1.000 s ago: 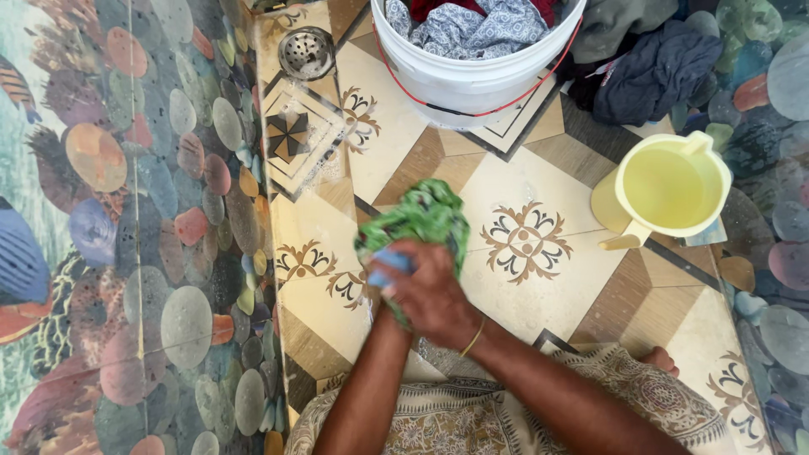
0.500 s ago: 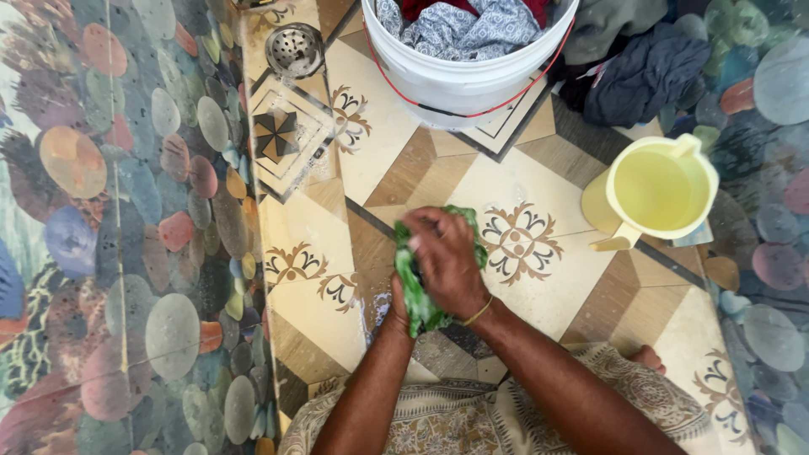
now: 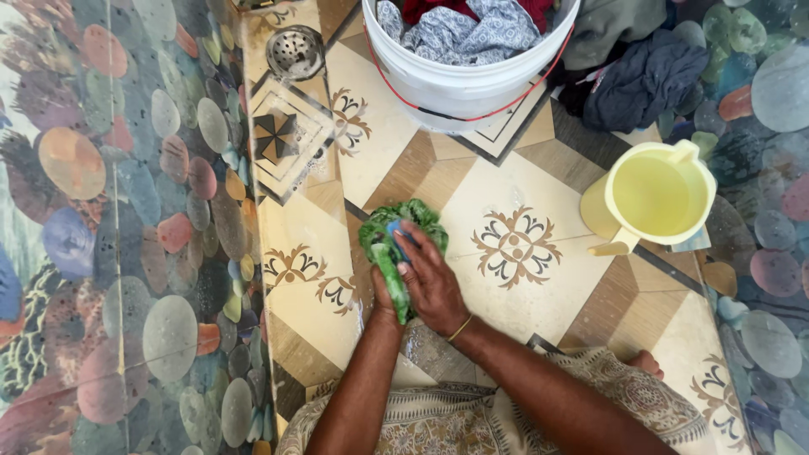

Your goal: The person washes clothes by hand using a bar of soap. They pick up a pair of pants from a bucket, scrub them against the floor and a bar of soap, and then wring them out.

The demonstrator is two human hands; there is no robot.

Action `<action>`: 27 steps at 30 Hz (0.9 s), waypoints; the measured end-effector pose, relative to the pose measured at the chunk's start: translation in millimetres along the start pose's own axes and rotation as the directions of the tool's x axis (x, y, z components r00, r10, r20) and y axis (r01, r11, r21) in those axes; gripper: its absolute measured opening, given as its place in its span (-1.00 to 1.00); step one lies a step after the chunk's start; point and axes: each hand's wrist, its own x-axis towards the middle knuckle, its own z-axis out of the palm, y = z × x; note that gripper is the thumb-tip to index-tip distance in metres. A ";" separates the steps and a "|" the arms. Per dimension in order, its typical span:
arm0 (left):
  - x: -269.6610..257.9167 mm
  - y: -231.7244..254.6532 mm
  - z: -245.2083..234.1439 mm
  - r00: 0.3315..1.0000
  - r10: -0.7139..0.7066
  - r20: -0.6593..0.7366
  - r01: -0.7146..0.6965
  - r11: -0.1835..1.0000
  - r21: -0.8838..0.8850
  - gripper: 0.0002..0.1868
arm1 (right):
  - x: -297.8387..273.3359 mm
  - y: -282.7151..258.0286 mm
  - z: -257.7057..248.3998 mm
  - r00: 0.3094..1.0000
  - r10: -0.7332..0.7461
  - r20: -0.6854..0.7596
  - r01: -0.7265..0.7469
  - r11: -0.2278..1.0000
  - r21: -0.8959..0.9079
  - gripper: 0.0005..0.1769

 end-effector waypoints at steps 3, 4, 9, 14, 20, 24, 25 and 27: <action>0.8 -26.5 -6.7 0.890 -0.228 0.394 0.373 0.862 -0.344 -0.36 | 21.8 12.3 -24.1 0.997 -0.008 -0.076 0.006 1.000 -0.024 -0.43; -14.3 -40.7 -6.1 0.879 -0.220 0.424 0.284 0.954 -0.093 -0.41 | 30.0 13.8 -33.1 0.992 -0.014 -0.126 0.008 0.999 -0.045 -0.42; -29.5 -65.4 47.8 0.938 -0.313 -0.149 0.330 0.678 0.657 -0.37 | 50.8 18.9 -78.5 0.838 0.465 0.285 -0.545 0.731 0.410 -0.49; -34.0 -44.5 38.0 0.939 -0.256 0.228 0.189 0.941 0.281 -0.62 | 43.0 7.9 -54.7 0.833 0.132 0.538 -0.203 0.976 0.074 -0.57; -18.7 -48.0 62.9 0.958 0.176 0.225 -0.181 0.984 0.001 -0.33 | 30.0 -18.5 -34.3 0.950 -0.162 0.267 0.184 0.981 -0.062 -0.50; -22.3 -15.9 99.9 0.885 0.151 0.440 -0.171 0.985 0.005 -0.22 | 16.6 -30.1 -10.8 0.955 -0.160 0.251 0.154 0.987 0.044 -0.48; -23.7 -1.6 106.6 0.843 0.079 0.533 -0.106 0.994 0.021 -0.29 | 13.1 -33.5 -5.7 0.955 -0.126 0.269 0.109 0.991 0.080 -0.47; -21.0 -0.1 113.8 0.828 0.024 0.561 -0.052 0.998 0.035 -0.35 | -2.3 -41.5 1.3 0.952 -0.231 0.202 0.251 0.965 -0.076 -0.49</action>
